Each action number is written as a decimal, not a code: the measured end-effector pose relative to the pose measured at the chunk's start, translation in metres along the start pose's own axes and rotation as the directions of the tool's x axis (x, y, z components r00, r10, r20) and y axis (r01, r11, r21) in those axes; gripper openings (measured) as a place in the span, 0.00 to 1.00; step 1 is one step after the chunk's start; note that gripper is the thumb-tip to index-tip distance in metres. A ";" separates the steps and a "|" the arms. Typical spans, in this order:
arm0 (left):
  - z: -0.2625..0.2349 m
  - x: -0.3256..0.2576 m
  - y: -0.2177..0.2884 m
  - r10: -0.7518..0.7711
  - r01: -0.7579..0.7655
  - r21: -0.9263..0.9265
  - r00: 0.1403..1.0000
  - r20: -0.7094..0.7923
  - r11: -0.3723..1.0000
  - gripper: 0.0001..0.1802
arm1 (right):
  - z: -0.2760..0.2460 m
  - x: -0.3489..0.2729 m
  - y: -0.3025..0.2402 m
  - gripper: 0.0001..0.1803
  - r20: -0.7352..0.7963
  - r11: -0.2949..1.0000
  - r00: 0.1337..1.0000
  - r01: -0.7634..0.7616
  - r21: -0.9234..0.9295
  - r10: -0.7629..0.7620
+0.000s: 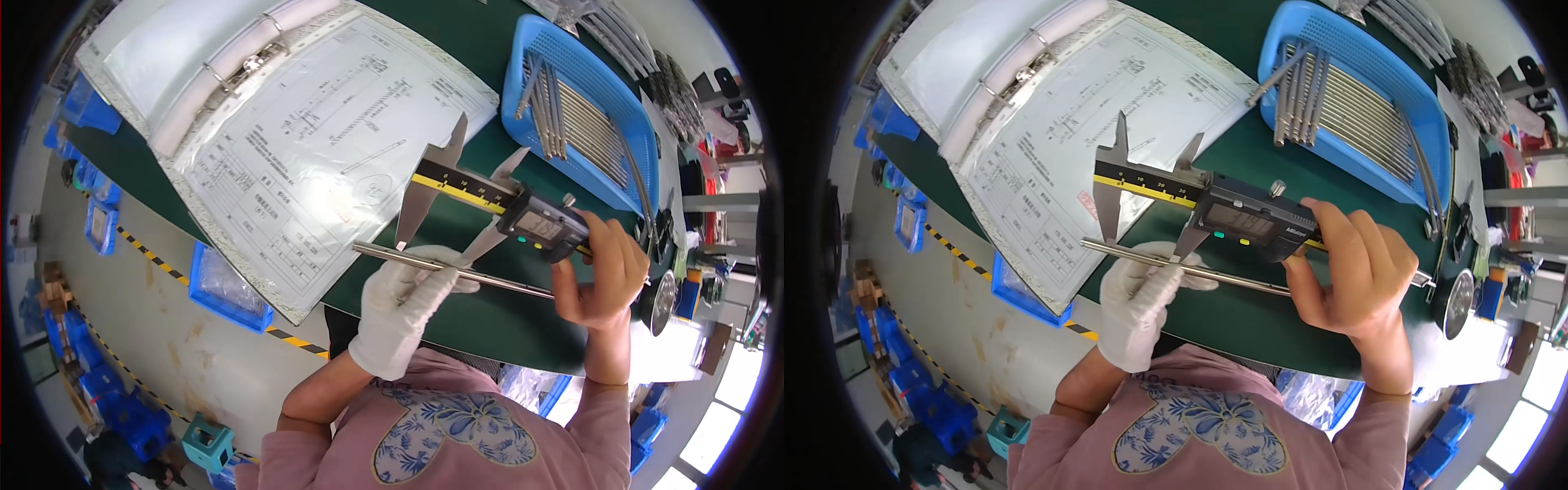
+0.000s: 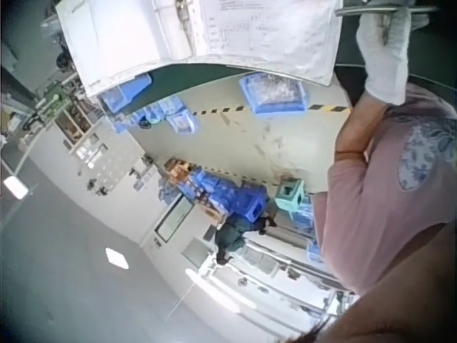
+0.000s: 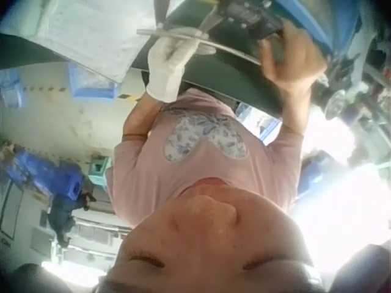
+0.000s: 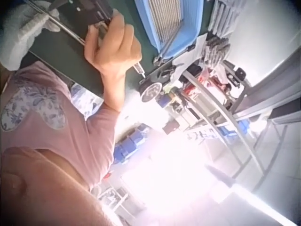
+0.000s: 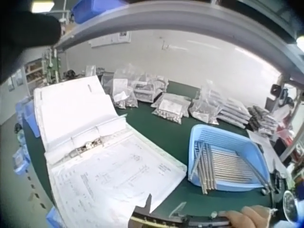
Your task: Measuring the dimensions of metal rods using a digital caliper according to technical specifications.
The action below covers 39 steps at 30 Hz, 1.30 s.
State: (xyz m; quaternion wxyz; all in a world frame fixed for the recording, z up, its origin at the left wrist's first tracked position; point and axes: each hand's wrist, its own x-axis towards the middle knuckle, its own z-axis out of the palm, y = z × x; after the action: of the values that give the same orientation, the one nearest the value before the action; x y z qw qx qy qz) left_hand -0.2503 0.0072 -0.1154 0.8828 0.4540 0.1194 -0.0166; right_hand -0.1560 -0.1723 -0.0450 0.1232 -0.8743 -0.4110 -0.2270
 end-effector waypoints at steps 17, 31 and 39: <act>-0.002 -0.002 0.000 -0.002 0.002 -0.017 1.000 0.019 1.000 0.09 | -0.013 -0.019 0.012 0.18 0.022 0.996 0.998 0.054 -0.078 -0.052; 0.003 -0.001 0.004 -0.007 0.012 0.102 0.998 -0.056 0.995 0.09 | -0.013 -0.013 0.011 0.20 0.033 0.995 0.998 0.063 -0.079 -0.060; 0.005 0.001 -0.001 0.027 -0.023 0.061 0.997 -0.070 0.998 0.10 | -0.015 -0.011 0.011 0.22 0.066 0.995 0.996 0.068 -0.070 -0.063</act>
State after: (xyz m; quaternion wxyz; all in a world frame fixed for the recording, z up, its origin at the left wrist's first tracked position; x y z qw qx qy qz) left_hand -0.2486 0.0023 -0.1134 0.8642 0.4820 0.1442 0.0071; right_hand -0.1585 -0.1925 -0.0383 0.0708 -0.8710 -0.4348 -0.2175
